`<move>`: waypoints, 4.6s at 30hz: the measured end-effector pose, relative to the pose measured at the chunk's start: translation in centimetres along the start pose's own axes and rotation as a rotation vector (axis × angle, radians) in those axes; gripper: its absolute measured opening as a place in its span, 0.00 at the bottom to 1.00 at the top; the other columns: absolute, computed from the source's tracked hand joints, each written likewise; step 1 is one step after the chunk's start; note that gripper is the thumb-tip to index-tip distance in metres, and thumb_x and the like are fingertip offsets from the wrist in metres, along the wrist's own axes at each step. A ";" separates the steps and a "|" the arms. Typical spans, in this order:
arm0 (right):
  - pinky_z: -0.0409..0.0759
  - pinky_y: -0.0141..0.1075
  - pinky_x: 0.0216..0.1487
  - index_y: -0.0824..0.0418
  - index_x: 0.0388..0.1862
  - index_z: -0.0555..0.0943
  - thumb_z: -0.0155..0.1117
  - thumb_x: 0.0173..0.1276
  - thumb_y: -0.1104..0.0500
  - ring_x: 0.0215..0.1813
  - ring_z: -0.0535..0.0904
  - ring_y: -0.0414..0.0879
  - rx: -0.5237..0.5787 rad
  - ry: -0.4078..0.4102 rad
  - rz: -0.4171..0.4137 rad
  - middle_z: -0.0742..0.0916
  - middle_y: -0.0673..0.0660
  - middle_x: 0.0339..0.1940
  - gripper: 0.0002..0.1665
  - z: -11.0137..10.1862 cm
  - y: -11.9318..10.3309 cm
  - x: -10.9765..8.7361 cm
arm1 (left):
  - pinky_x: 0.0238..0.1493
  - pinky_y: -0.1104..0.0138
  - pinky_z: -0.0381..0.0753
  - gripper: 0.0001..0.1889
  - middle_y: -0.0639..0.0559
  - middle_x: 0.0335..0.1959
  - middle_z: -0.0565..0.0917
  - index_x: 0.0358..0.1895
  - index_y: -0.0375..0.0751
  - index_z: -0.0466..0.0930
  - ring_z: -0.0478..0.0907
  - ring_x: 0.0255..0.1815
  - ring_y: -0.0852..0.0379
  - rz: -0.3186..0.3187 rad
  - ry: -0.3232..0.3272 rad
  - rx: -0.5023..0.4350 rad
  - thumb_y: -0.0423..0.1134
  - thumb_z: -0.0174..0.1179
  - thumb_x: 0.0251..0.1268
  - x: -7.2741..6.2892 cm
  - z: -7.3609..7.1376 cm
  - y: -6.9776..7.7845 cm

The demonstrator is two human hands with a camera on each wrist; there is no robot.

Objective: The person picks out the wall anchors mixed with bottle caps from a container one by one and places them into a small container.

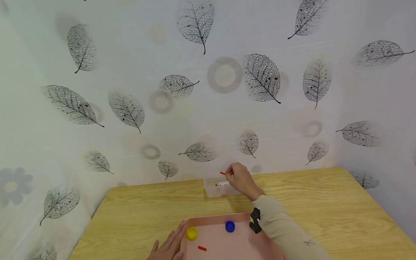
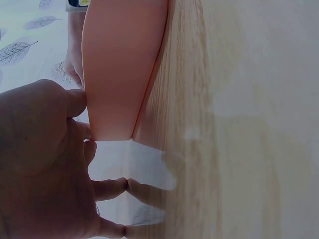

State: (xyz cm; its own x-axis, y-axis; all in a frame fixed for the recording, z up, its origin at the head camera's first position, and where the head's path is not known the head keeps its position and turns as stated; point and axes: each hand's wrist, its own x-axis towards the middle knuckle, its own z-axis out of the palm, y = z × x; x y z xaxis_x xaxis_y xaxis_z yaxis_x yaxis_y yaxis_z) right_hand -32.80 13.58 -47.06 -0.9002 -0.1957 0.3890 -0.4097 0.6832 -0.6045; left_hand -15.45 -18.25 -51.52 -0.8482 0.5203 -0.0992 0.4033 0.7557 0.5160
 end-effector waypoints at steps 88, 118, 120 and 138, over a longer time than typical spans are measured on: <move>0.80 0.32 0.33 0.53 0.39 0.85 0.74 0.65 0.66 0.33 0.76 0.35 0.313 0.126 -0.117 0.84 0.41 0.33 0.10 -1.5 -8.0 -17.8 | 0.59 0.17 0.44 0.33 0.50 0.86 0.45 0.85 0.54 0.40 0.56 0.78 0.28 0.025 0.015 -0.017 0.56 0.35 0.86 -0.5 -0.1 0.3; 0.76 0.29 0.34 0.59 0.37 0.82 0.71 0.67 0.62 0.33 0.74 0.32 0.507 -0.423 0.124 0.80 0.43 0.32 0.05 3.7 -8.4 -19.3 | 0.58 0.17 0.47 0.32 0.52 0.86 0.47 0.85 0.54 0.41 0.58 0.76 0.27 0.056 0.059 -0.011 0.55 0.36 0.86 -0.4 0.3 -0.3; 0.76 0.29 0.34 0.57 0.36 0.83 0.71 0.66 0.63 0.33 0.75 0.34 0.488 -0.447 0.154 0.80 0.44 0.31 0.04 3.8 -8.5 -19.3 | 0.58 0.17 0.46 0.32 0.53 0.86 0.46 0.85 0.56 0.40 0.58 0.76 0.27 0.055 0.056 -0.010 0.55 0.35 0.86 -0.4 0.4 -0.4; 0.72 0.30 0.33 0.57 0.29 0.83 0.73 0.64 0.64 0.29 0.71 0.36 0.324 -0.601 0.241 0.76 0.46 0.27 0.06 4.4 -8.9 -18.2 | 0.60 0.18 0.46 0.33 0.50 0.86 0.46 0.85 0.53 0.41 0.56 0.78 0.29 0.017 0.012 -0.018 0.57 0.34 0.86 -0.5 -0.2 0.3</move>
State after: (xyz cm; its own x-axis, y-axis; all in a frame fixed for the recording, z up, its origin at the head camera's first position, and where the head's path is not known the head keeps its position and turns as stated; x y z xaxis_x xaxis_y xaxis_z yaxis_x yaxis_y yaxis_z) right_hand -13.41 7.93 -51.84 -0.8586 -0.4822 -0.1743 -0.1288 0.5319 -0.8370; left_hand -14.94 -18.41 -51.20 -0.8455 0.5280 -0.0799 0.4116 0.7396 0.5325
